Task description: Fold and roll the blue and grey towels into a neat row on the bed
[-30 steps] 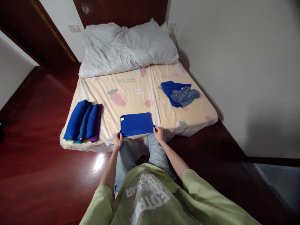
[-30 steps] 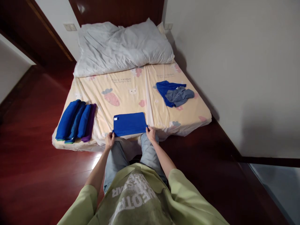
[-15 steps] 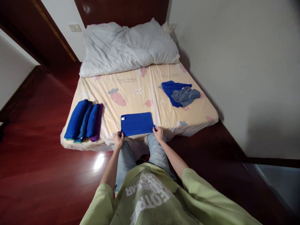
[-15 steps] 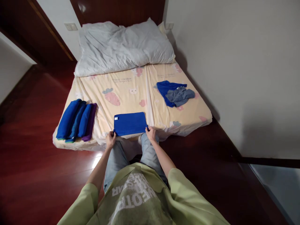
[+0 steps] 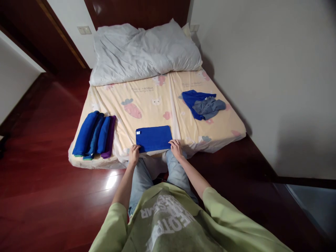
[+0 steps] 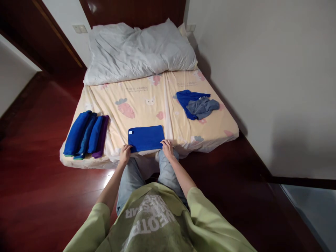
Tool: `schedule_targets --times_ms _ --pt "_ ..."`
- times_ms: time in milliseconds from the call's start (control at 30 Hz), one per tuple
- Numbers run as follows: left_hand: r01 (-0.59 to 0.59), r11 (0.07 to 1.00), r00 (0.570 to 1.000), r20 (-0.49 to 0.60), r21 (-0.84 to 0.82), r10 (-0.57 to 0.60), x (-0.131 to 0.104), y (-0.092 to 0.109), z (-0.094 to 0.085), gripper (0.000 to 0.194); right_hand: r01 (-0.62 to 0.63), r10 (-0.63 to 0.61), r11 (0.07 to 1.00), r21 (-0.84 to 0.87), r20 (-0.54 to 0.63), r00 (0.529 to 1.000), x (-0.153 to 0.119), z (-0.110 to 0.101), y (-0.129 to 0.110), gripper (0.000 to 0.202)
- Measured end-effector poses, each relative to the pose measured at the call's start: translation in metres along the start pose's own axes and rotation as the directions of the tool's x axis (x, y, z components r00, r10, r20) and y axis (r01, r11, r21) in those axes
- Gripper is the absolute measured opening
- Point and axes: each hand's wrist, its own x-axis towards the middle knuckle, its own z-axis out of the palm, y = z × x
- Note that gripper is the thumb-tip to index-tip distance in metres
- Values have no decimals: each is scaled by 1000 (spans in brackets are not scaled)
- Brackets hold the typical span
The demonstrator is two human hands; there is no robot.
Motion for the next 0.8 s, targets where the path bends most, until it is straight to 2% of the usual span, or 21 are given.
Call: schedule_targets --times_ms 100,400,533,667,800 --pt "6 1000 1000 -23 -13 -6 -5 -4 1 37 20 -21 1000 15 41 999 -1 -1 -1 47" --pt "-34 995 998 -61 -91 29 -10 -9 1 40 14 -15 993 113 6 1000 -4 -4 1 53" --pt "-37 995 999 -31 -90 34 -10 -11 -1 39 36 -39 992 120 25 999 -9 -8 1 55" --pt "-16 998 999 33 -59 18 -10 -10 -5 54 28 -34 992 121 46 998 -10 -10 2 57" --pt "33 997 999 36 -70 -31 -7 -9 -4 57 33 -38 988 153 31 999 -9 -8 4 49"
